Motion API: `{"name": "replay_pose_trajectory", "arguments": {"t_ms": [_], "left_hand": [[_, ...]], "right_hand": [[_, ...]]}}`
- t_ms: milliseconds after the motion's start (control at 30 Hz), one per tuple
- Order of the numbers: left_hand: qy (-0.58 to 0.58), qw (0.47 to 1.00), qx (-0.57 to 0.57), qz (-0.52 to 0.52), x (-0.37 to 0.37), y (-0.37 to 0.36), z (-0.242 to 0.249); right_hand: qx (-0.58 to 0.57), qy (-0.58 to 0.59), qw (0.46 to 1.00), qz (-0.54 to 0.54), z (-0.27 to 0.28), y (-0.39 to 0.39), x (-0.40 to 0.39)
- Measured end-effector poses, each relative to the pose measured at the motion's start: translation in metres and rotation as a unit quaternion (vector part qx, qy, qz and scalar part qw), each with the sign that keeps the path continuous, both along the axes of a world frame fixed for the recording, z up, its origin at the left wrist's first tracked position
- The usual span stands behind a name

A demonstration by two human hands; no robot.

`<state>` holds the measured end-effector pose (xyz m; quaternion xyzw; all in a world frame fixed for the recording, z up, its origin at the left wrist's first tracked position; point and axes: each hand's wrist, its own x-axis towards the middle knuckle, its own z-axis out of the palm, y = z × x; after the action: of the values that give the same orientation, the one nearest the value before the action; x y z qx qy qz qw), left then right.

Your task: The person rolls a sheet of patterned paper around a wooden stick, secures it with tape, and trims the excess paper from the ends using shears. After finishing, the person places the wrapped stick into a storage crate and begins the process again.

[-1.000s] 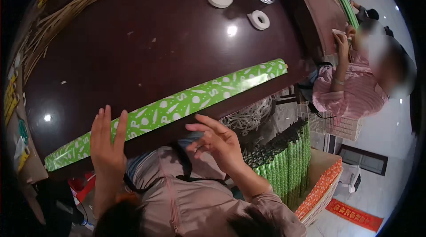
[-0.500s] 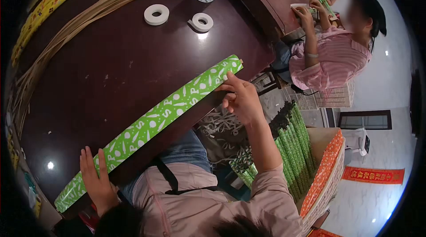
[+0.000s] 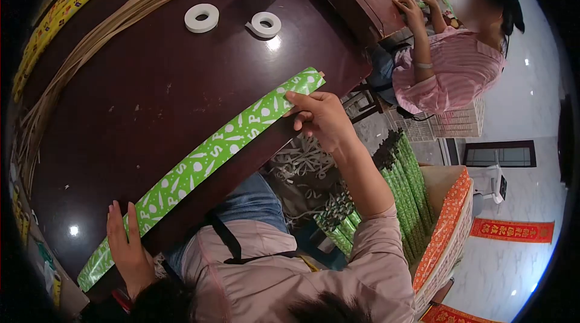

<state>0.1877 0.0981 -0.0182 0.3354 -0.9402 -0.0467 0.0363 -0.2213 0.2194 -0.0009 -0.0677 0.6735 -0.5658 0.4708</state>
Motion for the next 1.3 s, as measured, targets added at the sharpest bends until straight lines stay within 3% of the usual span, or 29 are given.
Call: {"name": "replay_pose_trajectory", "arguments": {"t_ms": [367, 633, 767, 1300], "left_hand": [[-0.015, 0.998, 0.058, 0.013, -0.005, -0.006, 0.011], [-0.027, 0.996, 0.075, 0.032, -0.008, -0.004, 0.016], [-0.037, 0.999, 0.030, 0.019, -0.008, -0.002, 0.011], [-0.040, 0.998, 0.039, 0.040, -0.007, -0.001, 0.010]], "right_hand": [[-0.052, -0.094, 0.994, 0.022, 0.018, 0.006, -0.002], [-0.004, -0.037, 0.999, 0.015, 0.014, -0.004, 0.001], [0.017, -0.012, 1.000, -0.005, 0.008, -0.006, 0.004], [-0.001, -0.008, 0.998, 0.056, 0.003, 0.004, -0.009]]}}
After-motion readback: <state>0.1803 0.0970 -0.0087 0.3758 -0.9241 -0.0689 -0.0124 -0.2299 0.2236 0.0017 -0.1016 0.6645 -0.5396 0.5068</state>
